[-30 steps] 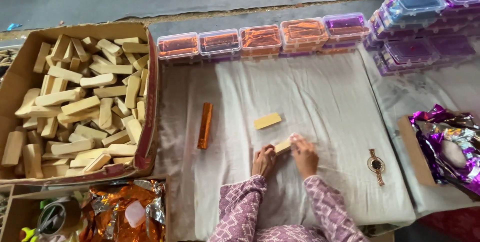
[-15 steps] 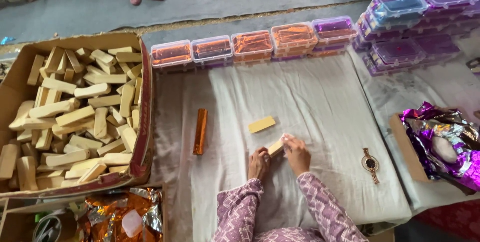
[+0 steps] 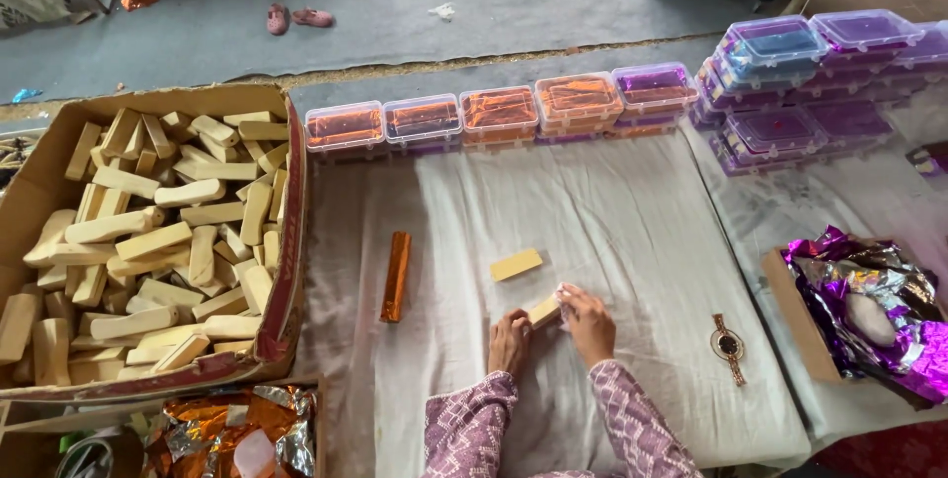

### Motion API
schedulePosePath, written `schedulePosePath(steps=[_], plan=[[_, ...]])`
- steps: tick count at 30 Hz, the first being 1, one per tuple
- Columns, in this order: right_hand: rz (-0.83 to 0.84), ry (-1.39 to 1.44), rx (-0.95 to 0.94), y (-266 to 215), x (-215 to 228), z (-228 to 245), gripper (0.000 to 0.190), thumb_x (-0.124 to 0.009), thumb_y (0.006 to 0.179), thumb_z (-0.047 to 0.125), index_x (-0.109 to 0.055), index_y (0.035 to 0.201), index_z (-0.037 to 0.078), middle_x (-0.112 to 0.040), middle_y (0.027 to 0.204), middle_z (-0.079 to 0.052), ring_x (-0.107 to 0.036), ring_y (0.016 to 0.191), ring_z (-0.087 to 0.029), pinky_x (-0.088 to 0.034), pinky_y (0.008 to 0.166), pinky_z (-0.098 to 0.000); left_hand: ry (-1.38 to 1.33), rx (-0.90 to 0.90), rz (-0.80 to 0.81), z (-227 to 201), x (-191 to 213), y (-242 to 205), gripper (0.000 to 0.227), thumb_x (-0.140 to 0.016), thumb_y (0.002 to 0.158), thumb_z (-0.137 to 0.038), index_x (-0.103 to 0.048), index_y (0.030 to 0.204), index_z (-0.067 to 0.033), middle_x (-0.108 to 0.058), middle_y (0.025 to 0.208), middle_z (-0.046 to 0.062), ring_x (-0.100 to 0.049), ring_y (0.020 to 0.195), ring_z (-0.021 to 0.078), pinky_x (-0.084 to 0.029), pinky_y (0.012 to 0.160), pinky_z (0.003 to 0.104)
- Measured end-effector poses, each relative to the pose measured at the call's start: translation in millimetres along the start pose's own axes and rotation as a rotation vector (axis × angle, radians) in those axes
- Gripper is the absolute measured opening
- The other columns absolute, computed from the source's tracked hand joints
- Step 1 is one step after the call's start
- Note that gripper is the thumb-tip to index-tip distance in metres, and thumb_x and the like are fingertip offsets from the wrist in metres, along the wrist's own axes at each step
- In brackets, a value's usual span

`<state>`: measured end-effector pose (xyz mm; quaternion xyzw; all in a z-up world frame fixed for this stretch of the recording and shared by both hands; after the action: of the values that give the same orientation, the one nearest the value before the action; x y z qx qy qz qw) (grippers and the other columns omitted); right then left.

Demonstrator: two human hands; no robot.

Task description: Wrapping small wooden blocks in silver foil and placing them into plastic containers.

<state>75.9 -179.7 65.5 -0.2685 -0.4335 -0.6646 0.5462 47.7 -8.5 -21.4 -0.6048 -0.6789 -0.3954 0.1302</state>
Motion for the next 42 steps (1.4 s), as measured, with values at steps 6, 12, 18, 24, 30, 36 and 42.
schedulePosePath(steps=[6, 12, 18, 24, 30, 36, 42], plan=[[0.144, -0.093, 0.051, -43.4, -47.6, 13.8, 0.033, -0.073, 0.083, 0.025, -0.075, 0.117, 0.027, -0.065, 0.139, 0.009, -0.066, 0.113, -0.022, -0.056, 0.095, -0.0375, -0.037, 0.054, 0.092, 15.7, -18.0, -5.3, 0.028, -0.06, 0.097, -0.008, -0.051, 0.123, -0.0099, -0.055, 0.129, 0.013, -0.057, 0.104, 0.0354, -0.054, 0.09, 0.042], [0.313, 0.051, -0.115, -9.1, -6.7, 14.4, 0.024, -0.069, 0.092, 0.03, -0.077, 0.115, 0.031, -0.067, 0.135, 0.019, -0.069, 0.111, -0.014, -0.061, 0.09, -0.0292, -0.049, 0.094, 0.055, 0.3, -1.3, -0.9, 0.018, -0.061, 0.098, -0.01, -0.056, 0.115, -0.0121, -0.058, 0.129, 0.006, -0.057, 0.108, 0.0353, -0.053, 0.09, 0.043], [0.005, -0.019, -0.014, -14.2, 4.6, 8.9, 0.031, -0.07, 0.087, 0.012, -0.078, 0.116, 0.019, -0.069, 0.136, 0.01, -0.068, 0.111, -0.023, -0.057, 0.093, -0.0335, -0.092, 0.145, 0.074, -7.2, 8.7, 1.5, 0.016, -0.061, 0.098, -0.011, -0.058, 0.113, -0.0142, -0.059, 0.127, 0.005, -0.059, 0.105, 0.0332, -0.054, 0.092, 0.042], [0.092, 0.074, 0.119, -48.0, -0.8, 57.3, 0.037, -0.074, 0.086, 0.013, -0.074, 0.122, 0.02, -0.068, 0.133, 0.009, -0.068, 0.102, -0.018, -0.058, 0.089, -0.032, -0.013, 0.048, 0.084, 10.6, -12.0, -1.9, 0.025, -0.058, 0.097, -0.008, -0.051, 0.122, -0.0087, -0.054, 0.129, 0.01, -0.057, 0.108, 0.0329, -0.053, 0.092, 0.041], [0.35, 0.002, -0.121, -9.7, -12.5, 9.1, 0.029, -0.069, 0.093, 0.026, -0.072, 0.121, 0.031, -0.063, 0.139, 0.018, -0.067, 0.108, -0.015, -0.061, 0.081, -0.0272, -0.018, 0.097, 0.083, 14.6, -18.6, -1.6, 0.017, -0.06, 0.1, -0.01, -0.052, 0.115, -0.0114, -0.056, 0.128, 0.007, -0.059, 0.105, 0.0317, -0.055, 0.087, 0.04], [0.275, 0.01, 0.057, 16.4, 15.1, 20.4, 0.042, -0.064, 0.09, 0.017, -0.07, 0.129, 0.029, -0.063, 0.142, 0.011, -0.067, 0.109, -0.021, -0.056, 0.095, -0.033, -0.04, 0.037, 0.024, -2.4, 0.2, -0.1, 0.021, -0.063, 0.096, -0.009, -0.052, 0.114, -0.0131, -0.058, 0.124, 0.007, -0.059, 0.106, 0.0344, -0.055, 0.088, 0.042], [0.337, 0.009, 0.217, 9.7, 31.1, 46.3, 0.026, -0.07, 0.086, 0.015, -0.07, 0.112, 0.019, -0.068, 0.116, 0.001, -0.066, 0.107, -0.023, -0.057, 0.088, -0.0377, 0.008, -0.065, -0.026, -9.9, 7.9, -1.5, 0.027, -0.065, 0.093, -0.009, -0.051, 0.116, -0.0128, -0.059, 0.125, 0.008, -0.058, 0.107, 0.0342, -0.051, 0.092, 0.042]])
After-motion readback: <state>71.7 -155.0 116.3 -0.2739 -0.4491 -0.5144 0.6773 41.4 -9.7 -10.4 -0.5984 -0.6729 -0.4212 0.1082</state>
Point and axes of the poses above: each hand's wrist, its own y-axis towards the middle knuckle, its own x-axis out of the back of the hand, z = x × y, the point moved 5 cm from there along y, towards the middle knuckle
